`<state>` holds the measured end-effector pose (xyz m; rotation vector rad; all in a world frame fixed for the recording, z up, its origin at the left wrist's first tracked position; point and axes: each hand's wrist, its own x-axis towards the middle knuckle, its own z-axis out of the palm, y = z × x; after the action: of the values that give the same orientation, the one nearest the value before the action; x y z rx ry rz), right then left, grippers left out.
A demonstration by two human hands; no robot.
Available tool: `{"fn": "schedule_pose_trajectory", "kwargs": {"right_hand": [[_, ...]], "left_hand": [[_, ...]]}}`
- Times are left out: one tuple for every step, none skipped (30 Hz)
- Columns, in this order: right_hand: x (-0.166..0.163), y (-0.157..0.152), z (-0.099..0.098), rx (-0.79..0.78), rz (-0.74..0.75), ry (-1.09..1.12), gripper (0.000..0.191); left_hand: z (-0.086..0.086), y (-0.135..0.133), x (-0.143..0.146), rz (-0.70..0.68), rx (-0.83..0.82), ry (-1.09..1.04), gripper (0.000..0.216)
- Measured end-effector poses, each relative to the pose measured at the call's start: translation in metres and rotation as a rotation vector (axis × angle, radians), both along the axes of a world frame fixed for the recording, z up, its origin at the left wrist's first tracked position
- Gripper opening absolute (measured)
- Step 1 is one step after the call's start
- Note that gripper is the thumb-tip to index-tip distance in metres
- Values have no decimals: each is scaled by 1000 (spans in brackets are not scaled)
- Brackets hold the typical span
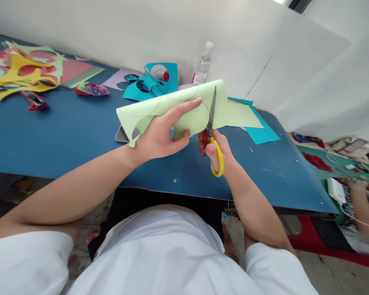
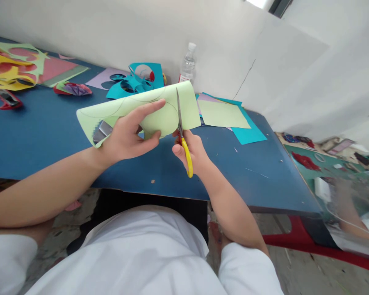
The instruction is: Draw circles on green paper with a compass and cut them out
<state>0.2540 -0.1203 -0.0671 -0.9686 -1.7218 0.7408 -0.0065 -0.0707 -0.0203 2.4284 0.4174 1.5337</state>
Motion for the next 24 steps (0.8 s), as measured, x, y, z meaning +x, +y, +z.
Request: {"fn": "schedule_pose_trajectory", "kwargs": {"right_hand": [[0,0,0,6,6,-1,93],[0,-1,1,8,11,-6,92],[0,-2,1,6,16,-14,91],[0,-2,2,2,19,-24,90],[0,-3,3,-1,19,-34,89],[0,-3,3,-1,18,-42,90],[0,-3,3,1,17,-47,90],[0,-3,3,6,18,-49,90],[0,-3,3,13,22,-47,90],[0,-2,2,23,29,-41,88],[1,-1,1,34,39,-33,86],[1,0,0,47,50,-21,84],[1,0,-1,58,63,-11,81],[2,1,-2,65,72,-5,80],[2,1,-2,64,78,-3,80],[2,1,-2,56,83,-7,82],[2,1,-2,43,87,-12,84],[2,1,-1,26,92,-18,86],[2,0,0,7,97,-24,89],[2,-1,2,-13,98,-29,91],[1,-1,3,-34,100,-35,94],[1,-2,5,-54,98,-41,96],[1,-3,6,-71,95,-45,98],[0,-4,7,-82,95,-47,98]], "left_hand": [[0,1,0,-28,38,-9,71],[0,3,0,-55,77,-17,71],[0,4,0,-77,112,-23,71],[0,4,0,-83,131,-25,71],[0,4,0,-71,129,-19,71],[-1,4,-1,-46,109,-11,71],[-2,3,-2,-16,77,-3,72],[-3,2,-3,16,38,4,74],[-3,2,-4,46,2,8,76],[-4,1,-5,63,-21,13,77],[-5,1,-5,68,-26,16,80],[-5,2,-6,63,-19,18,82],[-6,4,-6,56,-5,20,83],[-6,5,-6,52,11,22,85],[-6,7,-5,53,25,25,85],[-6,8,-5,55,41,26,84],[-6,10,-5,53,68,25,81],[-6,11,-5,46,104,20,78],[-6,11,-6,43,137,15,75],[-6,11,-6,49,162,11,73],[-6,10,-7,66,176,10,70],[-6,10,-8,92,174,11,69],[-6,9,-9,120,160,16,69],[-7,8,-10,146,140,22,69]]}}
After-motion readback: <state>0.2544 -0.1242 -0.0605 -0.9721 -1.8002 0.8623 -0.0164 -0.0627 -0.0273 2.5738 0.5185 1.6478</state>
